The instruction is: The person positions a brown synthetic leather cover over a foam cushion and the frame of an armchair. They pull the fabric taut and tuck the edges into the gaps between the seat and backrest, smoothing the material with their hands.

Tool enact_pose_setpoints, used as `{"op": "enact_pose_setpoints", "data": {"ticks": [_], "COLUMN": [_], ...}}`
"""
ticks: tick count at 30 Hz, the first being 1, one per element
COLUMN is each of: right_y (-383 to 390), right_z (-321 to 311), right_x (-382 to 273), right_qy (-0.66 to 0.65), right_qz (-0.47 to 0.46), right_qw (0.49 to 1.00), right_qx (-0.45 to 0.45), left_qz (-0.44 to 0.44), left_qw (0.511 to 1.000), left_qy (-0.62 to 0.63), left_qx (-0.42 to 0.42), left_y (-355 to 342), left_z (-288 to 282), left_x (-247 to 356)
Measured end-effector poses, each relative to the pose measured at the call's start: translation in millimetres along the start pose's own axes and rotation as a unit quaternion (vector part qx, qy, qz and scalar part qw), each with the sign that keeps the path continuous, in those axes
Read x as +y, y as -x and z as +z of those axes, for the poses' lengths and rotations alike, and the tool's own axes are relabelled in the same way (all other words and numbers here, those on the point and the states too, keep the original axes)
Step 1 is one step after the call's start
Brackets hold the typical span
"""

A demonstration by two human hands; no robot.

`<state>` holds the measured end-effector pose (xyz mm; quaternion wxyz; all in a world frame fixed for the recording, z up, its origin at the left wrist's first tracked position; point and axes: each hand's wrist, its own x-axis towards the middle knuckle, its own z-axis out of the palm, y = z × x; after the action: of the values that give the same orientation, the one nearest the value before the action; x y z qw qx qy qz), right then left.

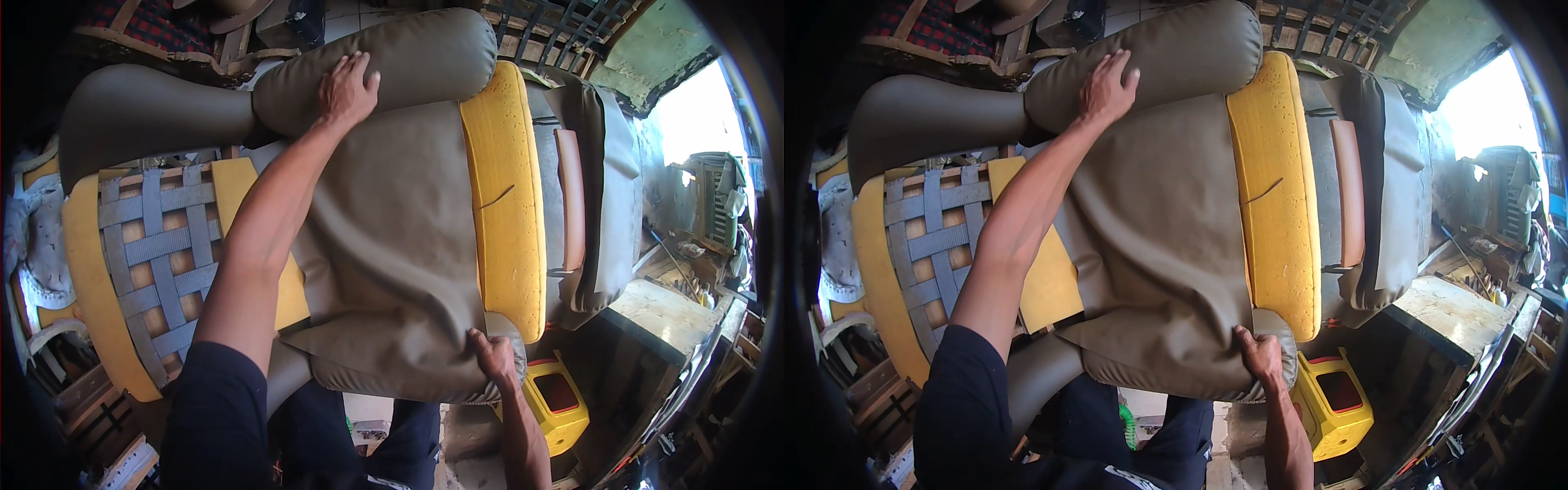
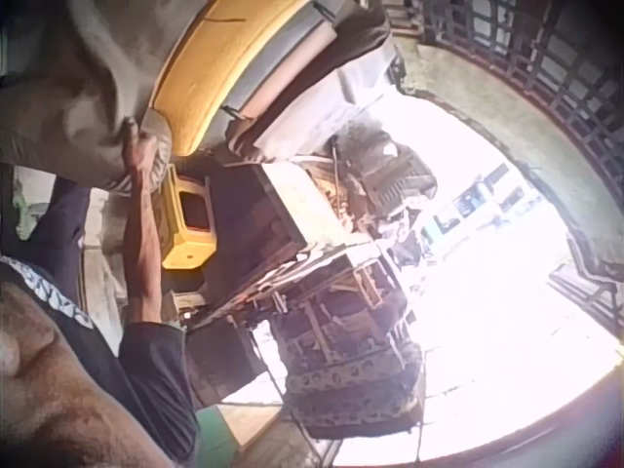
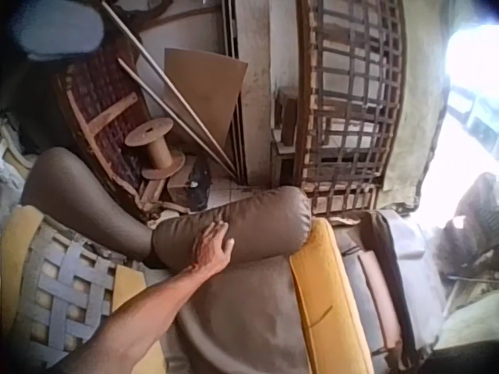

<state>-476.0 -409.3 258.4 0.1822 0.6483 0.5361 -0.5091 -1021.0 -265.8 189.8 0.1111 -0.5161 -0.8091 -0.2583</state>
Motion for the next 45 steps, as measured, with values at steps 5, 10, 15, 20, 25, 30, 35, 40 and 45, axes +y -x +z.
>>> {"op": "enact_pose_setpoints", "data": {"ticks": [5, 10, 15, 20, 25, 30, 35, 40, 45], "right_y": [0.0, -1.9, 5.5, 9.4, 3.2, 7.8, 7.6, 9.4, -23.6], "right_z": [-3.8, -3.1, -5.0, -6.5, -5.2, -9.4, -4.3, -2.5, 2.5], "right_x": [11.0, 14.2, -0.5, -0.1, 10.1, 1.6, 1.7, -8.5, -7.1], "right_qy": [-0.022, -0.005, 0.001, -0.003, 0.003, -0.006, 0.002, 0.014, 0.151], "right_qz": [0.025, 0.025, 0.019, 0.016, 0.011, 0.021, 0.012, -0.036, -0.104], "right_qw": [0.999, 1.0, 1.0, 1.0, 1.0, 1.0, 1.0, 0.995, 0.969], "right_qx": [0.007, 0.01, 0.005, 0.022, 0.014, 0.0, 0.027, 0.092, 0.166], "left_qz": [0.052, -0.106, -0.168, -0.075, -0.129, -0.15, -0.114, -0.056, -0.115], "left_qw": [0.987, 0.968, 0.953, 0.97, 0.956, 0.946, 0.993, 0.992, 0.988], "left_qy": [-0.037, 0.036, 0.138, 0.037, 0.106, 0.04, 0.004, -0.113, -0.096], "left_qx": [-0.145, -0.225, -0.211, -0.228, -0.241, -0.285, -0.04, 0.002, -0.026], "left_y": [78.4, 94.9, 100.0, 105.8, 106.9, 104.4, 78.2, 29.9, 63.4], "left_z": [6.6, 39.0, 56.5, 52.1, 54.3, 44.0, 2.7, -28.6, -26.8], "left_x": [21.5, 39.0, 17.7, 19.2, 4.5, 16.7, 50.2, 32.8, 55.2]}}
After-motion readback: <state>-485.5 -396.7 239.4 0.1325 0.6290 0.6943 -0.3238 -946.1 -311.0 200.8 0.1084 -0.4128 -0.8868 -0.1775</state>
